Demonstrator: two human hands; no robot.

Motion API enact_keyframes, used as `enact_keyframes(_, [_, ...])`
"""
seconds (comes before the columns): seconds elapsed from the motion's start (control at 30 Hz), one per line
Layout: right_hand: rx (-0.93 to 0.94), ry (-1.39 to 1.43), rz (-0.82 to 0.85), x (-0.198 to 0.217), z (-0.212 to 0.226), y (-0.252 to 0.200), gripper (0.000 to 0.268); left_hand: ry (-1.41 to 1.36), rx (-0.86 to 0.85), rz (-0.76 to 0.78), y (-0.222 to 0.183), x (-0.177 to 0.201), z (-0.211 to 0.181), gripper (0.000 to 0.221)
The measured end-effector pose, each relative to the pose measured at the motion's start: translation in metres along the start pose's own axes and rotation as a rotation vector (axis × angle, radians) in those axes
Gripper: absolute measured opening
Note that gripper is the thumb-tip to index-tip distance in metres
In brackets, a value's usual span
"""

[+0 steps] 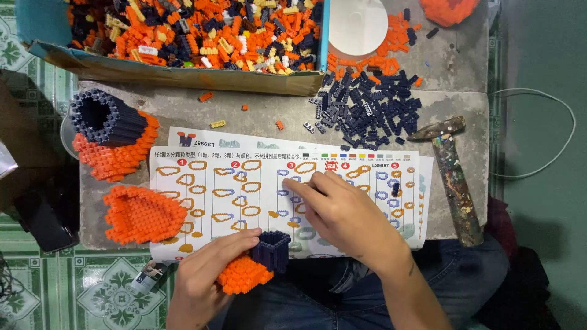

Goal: The person assembles a toy structure by hand, picking up small interlocking plastic blocks and attaching them to a model until the structure is complete.

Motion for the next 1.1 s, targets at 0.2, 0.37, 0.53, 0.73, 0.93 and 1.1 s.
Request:
enact_keyframes(0.2, [0.042,0.068,-0.079,0.013,0.011,-0.015,0.041,-0.012,0.019,0.017,0.001,0.003,-0.001,0.05])
enact_keyframes(0.37, [0.004,0.007,-0.137,0.013,-0.003,-0.051,0.037,-0.002,0.002,0.008,-0.001,0.001,0.002,0.051])
enact_keyframes(0.53, [-0.117,0.036,-0.187,0.021,-0.019,-0.093,0.045,0.006,-0.012,-0.002,-0.002,0.0,0.003,0.052])
enact_keyframes(0.73, [-0.131,0.041,-0.194,0.02,-0.023,-0.106,0.036,0.027,-0.022,-0.015,-0.001,0.0,0.001,0.052])
enact_keyframes(0.93, [-0.085,-0.006,-0.17,0.016,-0.016,-0.095,0.041,0.018,0.024,-0.003,0.0,0.001,0.0,0.054])
enact_keyframes(1.1, [-0.076,-0.067,-0.13,0.009,-0.014,-0.091,0.044,0.01,-0.017,0.004,0.002,0.002,-0.001,0.054])
Point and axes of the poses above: each hand's wrist, its own y-axis towards the middle knuckle, its own x-axis out of the back of the hand, z = x × y, the point moved 3 cm from there along y, towards the middle knuckle, and after that the axes turned 2 degrees about z, right-handed, at the moved point
